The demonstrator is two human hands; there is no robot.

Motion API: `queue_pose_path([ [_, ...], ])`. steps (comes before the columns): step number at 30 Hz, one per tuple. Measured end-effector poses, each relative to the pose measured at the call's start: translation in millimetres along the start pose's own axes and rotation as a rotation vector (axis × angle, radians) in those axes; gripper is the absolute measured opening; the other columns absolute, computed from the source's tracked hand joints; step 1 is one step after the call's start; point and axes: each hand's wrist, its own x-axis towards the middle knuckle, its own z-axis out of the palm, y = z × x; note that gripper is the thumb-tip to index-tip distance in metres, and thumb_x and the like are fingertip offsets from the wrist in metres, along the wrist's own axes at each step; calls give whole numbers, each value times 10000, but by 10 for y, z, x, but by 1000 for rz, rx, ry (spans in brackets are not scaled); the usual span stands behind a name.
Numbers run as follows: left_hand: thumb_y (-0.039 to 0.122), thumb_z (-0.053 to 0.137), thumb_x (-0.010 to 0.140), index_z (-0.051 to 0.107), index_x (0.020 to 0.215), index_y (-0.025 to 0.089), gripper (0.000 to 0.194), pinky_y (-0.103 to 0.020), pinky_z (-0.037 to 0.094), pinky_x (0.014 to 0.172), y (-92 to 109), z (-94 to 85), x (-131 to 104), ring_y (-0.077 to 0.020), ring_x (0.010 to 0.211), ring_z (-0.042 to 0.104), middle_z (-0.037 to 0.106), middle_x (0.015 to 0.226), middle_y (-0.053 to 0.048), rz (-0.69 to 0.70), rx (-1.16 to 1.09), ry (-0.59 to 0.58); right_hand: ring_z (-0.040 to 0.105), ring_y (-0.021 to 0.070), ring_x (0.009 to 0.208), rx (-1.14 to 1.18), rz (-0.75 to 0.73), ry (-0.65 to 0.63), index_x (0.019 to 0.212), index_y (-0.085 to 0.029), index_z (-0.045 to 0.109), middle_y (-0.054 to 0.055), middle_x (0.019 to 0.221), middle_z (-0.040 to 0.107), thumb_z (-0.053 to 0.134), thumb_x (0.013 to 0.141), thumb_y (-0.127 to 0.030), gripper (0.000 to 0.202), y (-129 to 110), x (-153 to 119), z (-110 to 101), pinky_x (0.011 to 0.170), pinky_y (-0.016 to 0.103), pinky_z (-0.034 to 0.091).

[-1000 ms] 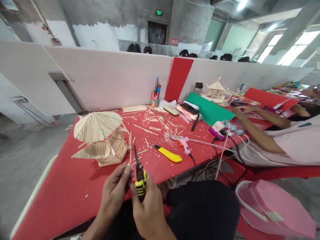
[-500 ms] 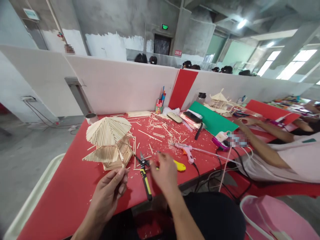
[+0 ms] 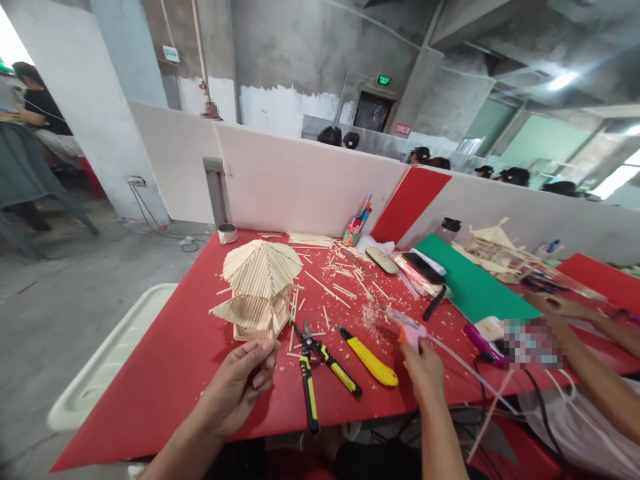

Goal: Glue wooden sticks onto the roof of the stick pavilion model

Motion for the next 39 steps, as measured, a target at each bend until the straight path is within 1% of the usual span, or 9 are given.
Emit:
queue_pose_path([
  [4, 327, 819, 584, 608, 655, 112, 310, -151, 158, 343, 1, -29, 50, -1, 364, 275, 516, 509, 42, -55, -32, -37, 605, 186, 537, 222, 37, -60, 815, -192, 556, 6, 599, 622, 480, 746, -526, 350, -265, -241, -158, 504, 290, 478],
  [7, 311, 809, 599, 592, 633, 113, 295, -148, 154, 342, 29, -33, 78, 1, 367, 268, 507, 507, 43, -64, -34, -59, 528, 143, 507, 373, 27, -58, 795, -202, 548, -35, 547, 538, 560, 757, -502, 303, -586, -428, -322, 503, 254, 440],
  [9, 295, 804, 604, 590, 629, 112, 283, -146, 151, 340, 50, -37, 92, 2, 367, 262, 502, 505, 44, -74, -44, -73, 508, 137, 514, 322, -61, -19, 809, -202, 544, -28, 570, 536, 569, 764, -472, 275, -815, -526, -409, 495, 246, 415],
  [12, 277, 786, 629, 604, 640, 106, 250, -142, 147, 336, 62, -53, 114, 5, 366, 248, 494, 504, 48, -100, -81, -94, 492, 132, 520, 238, -285, -62, 829, -210, 503, -30, 600, 519, 557, 773, -510, 310, -1118, -624, -455, 500, 247, 397],
  [16, 261, 765, 651, 630, 677, 99, 212, -138, 144, 334, 48, -68, 149, 8, 362, 244, 492, 517, 52, -124, -134, -106, 488, 141, 495, -9, -456, 85, 737, -228, 445, -20, 587, 504, 601, 721, -628, 430, -1375, -669, -373, 477, 261, 359],
  [18, 263, 768, 647, 632, 676, 97, 217, -136, 146, 334, 42, -68, 164, 9, 362, 248, 493, 517, 52, -125, -148, -115, 505, 153, 513, -82, -524, 137, 746, -228, 449, -1, 612, 528, 583, 751, -619, 413, -1442, -673, -311, 480, 268, 350],
  [22, 257, 774, 641, 632, 687, 93, 222, -132, 151, 336, 42, -64, 179, 9, 365, 257, 505, 527, 46, -134, -169, -123, 503, 153, 543, -182, -624, 141, 773, -221, 458, -1, 639, 514, 520, 830, -560, 349, -1506, -698, -215, 499, 271, 343],
  [27, 213, 751, 667, 584, 665, 108, 198, -116, 151, 337, 41, -57, 194, 11, 380, 266, 481, 550, 49, -221, -269, -136, 496, 152, 554, -260, -716, 158, 775, -217, 449, -10, 645, 475, 472, 871, -525, 324, -1534, -743, -154, 504, 274, 340],
  [39, 174, 721, 693, 562, 668, 107, 175, -101, 163, 331, 32, -4, 245, 15, 374, 271, 462, 547, 55, -266, -322, -153, 576, 176, 671, -387, -774, 210, 878, -173, 509, 66, 808, 600, 487, 871, -438, 266, -1516, -727, -160, 545, 267, 369],
])
